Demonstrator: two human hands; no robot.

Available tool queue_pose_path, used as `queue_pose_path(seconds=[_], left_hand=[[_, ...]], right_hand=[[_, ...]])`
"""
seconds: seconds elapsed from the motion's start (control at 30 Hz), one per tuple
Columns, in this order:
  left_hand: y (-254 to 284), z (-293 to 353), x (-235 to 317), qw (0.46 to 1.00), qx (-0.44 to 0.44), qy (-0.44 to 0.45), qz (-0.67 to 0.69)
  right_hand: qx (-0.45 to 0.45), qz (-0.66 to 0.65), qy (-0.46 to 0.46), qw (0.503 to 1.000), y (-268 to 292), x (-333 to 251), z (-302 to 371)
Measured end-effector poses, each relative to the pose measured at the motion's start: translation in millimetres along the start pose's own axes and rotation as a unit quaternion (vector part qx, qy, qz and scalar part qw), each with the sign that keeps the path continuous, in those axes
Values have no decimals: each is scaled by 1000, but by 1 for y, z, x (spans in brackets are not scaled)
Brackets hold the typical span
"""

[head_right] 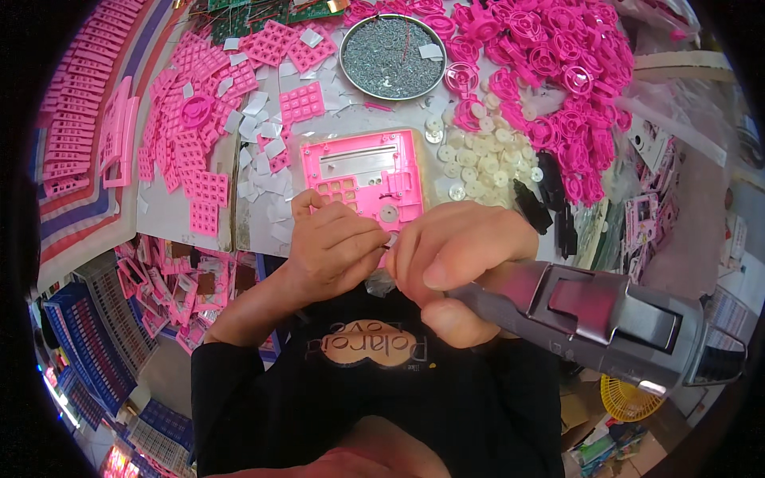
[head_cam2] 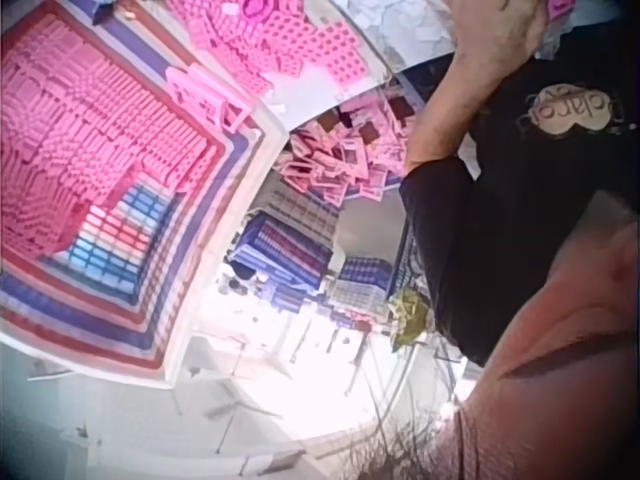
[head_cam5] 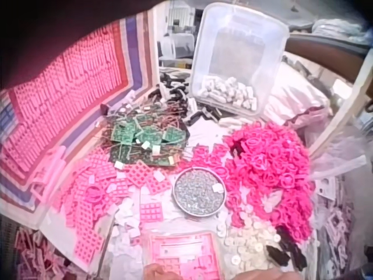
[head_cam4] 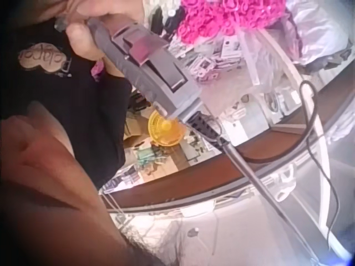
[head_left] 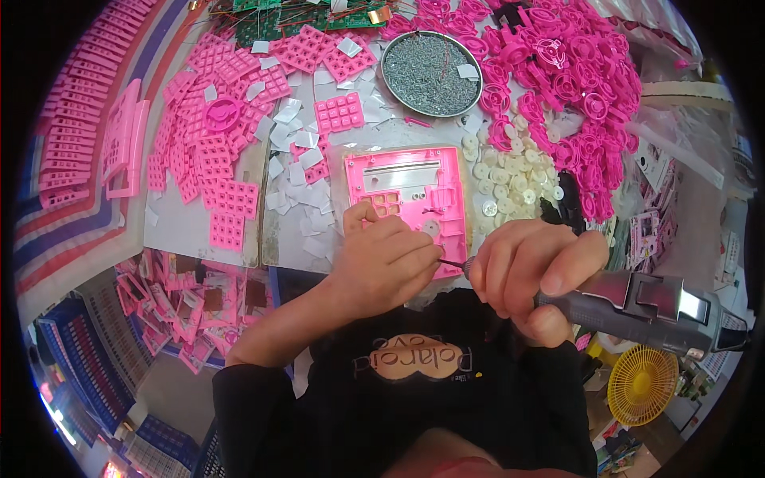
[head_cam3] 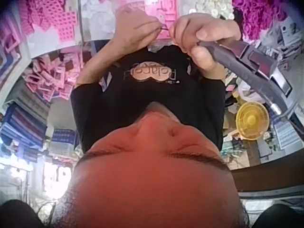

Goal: Assembling the internal components and housing of a pink toy calculator.

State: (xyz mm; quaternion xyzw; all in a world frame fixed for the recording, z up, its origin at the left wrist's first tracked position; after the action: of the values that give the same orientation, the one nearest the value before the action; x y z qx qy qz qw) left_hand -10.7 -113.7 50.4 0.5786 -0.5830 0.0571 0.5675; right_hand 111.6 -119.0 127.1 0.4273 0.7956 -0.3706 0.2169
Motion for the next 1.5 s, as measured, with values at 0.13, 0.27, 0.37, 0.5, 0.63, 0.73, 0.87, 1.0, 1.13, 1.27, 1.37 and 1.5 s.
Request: queue_pose_path(seconds=[0.13,0.27,0.37,0.5,0.63,0.73,0.87,1.0,1.13,1.27,1.37,1.5], left_hand=[[0,8,0,999,33,-13,-40],[1,-4,-8,993,8,64,-102],[-5,-12,-15,992,-48,54,-101],[-28,-4,-12,986,-93,-66,-122],[-31,1,-8,979,-99,-81,-160],[-35,8,-8,970,-119,-93,-190],[-41,10,-6,966,-129,-83,-209],[-23,-34,-39,942,-255,52,-214],[55,-79,-117,962,-14,66,-264],[44,-95,-153,932,-89,66,-346],[54,-100,-150,938,-51,72,-335],[87,-98,-117,971,-10,126,-201]], right_hand=[[7,10,-20,1000,1,8,5],[35,85,-30,995,8,15,8],[75,170,-38,982,22,27,19],[47,202,-23,978,29,45,32],[-48,283,-11,958,19,53,37],[-33,294,37,955,17,53,36],[-91,320,-18,943,23,61,37],[36,61,-76,995,57,57,12],[65,91,19,994,74,16,-34],[75,183,-6,980,93,8,-53],[155,360,-1,920,95,-8,-54],[88,652,204,725,45,-59,-34]])
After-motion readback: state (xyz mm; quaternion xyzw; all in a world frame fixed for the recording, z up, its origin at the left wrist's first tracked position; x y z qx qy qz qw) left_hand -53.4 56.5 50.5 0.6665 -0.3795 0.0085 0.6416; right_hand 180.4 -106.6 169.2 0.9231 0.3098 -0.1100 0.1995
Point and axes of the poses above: each hand's wrist, its own z-axis away from the middle knuckle, its own y-axis out of the back of the hand, x = y × z, the point moved 10 cm from there along -z, towards the middle knuckle, and after that the axes turned 14 degrees about y, right-handed, at the moved point
